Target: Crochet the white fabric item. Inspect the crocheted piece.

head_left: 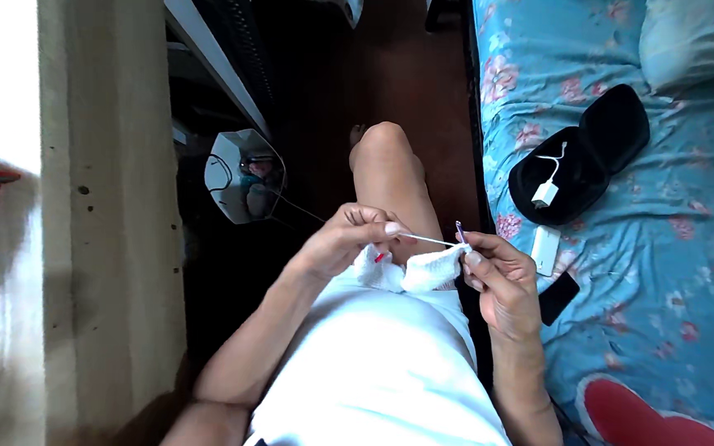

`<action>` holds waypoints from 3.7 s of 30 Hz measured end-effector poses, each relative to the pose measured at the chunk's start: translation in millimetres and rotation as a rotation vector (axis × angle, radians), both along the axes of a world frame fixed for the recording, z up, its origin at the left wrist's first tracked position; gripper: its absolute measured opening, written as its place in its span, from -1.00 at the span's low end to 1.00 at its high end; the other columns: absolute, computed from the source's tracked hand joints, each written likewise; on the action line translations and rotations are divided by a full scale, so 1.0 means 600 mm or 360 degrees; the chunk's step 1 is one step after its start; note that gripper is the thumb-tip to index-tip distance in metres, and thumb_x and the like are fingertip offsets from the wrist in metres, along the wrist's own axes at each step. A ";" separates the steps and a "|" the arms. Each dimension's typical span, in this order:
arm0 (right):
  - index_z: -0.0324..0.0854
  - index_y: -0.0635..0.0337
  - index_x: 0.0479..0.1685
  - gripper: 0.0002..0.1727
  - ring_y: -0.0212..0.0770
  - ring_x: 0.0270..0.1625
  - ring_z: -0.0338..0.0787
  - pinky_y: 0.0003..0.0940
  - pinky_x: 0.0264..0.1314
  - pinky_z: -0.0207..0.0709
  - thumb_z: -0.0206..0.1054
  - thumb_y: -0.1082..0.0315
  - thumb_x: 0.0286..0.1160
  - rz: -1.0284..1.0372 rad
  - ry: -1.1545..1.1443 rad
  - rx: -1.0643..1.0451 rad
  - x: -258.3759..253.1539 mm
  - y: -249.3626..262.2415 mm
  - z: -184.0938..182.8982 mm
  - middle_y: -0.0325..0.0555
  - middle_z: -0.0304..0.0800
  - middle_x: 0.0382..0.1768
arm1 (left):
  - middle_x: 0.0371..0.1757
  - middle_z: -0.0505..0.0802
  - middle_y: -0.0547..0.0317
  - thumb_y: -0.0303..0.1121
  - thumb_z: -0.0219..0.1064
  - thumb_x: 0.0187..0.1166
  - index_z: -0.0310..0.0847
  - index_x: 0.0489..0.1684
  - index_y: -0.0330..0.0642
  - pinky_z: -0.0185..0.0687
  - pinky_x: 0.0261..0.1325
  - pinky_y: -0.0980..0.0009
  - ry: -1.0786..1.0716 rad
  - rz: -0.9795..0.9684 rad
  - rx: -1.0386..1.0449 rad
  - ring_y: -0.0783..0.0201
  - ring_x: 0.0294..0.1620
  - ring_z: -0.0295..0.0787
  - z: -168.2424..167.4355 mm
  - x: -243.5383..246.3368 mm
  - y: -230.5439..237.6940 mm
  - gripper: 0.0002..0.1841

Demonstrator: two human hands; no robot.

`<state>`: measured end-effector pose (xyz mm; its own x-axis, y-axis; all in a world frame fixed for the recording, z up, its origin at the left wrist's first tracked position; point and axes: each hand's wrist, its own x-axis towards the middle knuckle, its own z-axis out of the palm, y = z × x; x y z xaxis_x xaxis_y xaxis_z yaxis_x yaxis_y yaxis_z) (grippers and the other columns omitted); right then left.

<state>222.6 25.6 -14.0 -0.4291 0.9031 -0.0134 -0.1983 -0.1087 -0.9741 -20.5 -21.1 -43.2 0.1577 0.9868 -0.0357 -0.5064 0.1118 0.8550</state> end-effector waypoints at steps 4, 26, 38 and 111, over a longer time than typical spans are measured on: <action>0.85 0.19 0.04 -0.76 -0.64 -0.45 0.60 -0.74 -0.43 0.44 0.31 0.51 0.56 -0.0004 0.0018 -0.0022 -0.002 -0.001 -0.004 -0.29 0.87 -0.26 | 0.05 0.93 0.18 -0.02 0.43 0.51 0.84 -0.58 0.05 0.70 0.26 0.33 -0.0155 -0.0194 0.0202 0.25 0.18 0.84 -0.016 -0.033 0.001 -0.69; 0.78 0.21 0.29 -0.64 -0.53 -0.28 0.58 -0.74 -0.15 0.46 0.14 0.44 0.71 -0.0019 -0.0892 0.1207 0.028 0.000 -0.015 -0.10 0.69 -0.32 | -0.27 0.90 0.06 -0.80 0.33 0.37 0.09 0.86 -0.10 0.73 -0.22 0.58 0.0172 0.0293 -0.0234 0.40 -0.38 0.82 0.062 0.084 0.012 -0.08; 0.91 0.19 -0.02 -0.71 -0.35 -0.25 0.71 -0.59 -0.14 0.54 0.22 0.49 0.60 -0.0195 -0.1013 0.1537 0.032 0.002 -0.013 -0.04 0.77 -0.37 | -0.38 0.88 0.05 -0.76 0.36 0.36 0.28 0.75 -0.18 0.73 -0.30 0.57 0.0141 0.0396 -0.0249 0.41 -0.48 0.78 0.069 0.075 0.006 -0.19; 0.89 0.03 0.11 -0.64 -0.37 -0.28 0.64 -0.57 -0.18 0.49 0.16 0.47 0.67 0.0029 -0.1051 0.1506 0.027 0.023 0.010 -0.06 0.69 -0.37 | -0.29 0.90 0.09 -0.78 0.31 0.36 0.29 0.72 -0.29 0.73 -0.19 0.57 0.0138 0.0473 -0.0125 0.41 -0.37 0.80 0.071 0.079 0.000 -0.24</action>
<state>238.7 39.3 -8.2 -0.6040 0.6652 0.4389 0.3744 0.7230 -0.5806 26.6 -21.2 -0.4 -0.1441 0.9829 -0.1143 -0.4523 0.0373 0.8911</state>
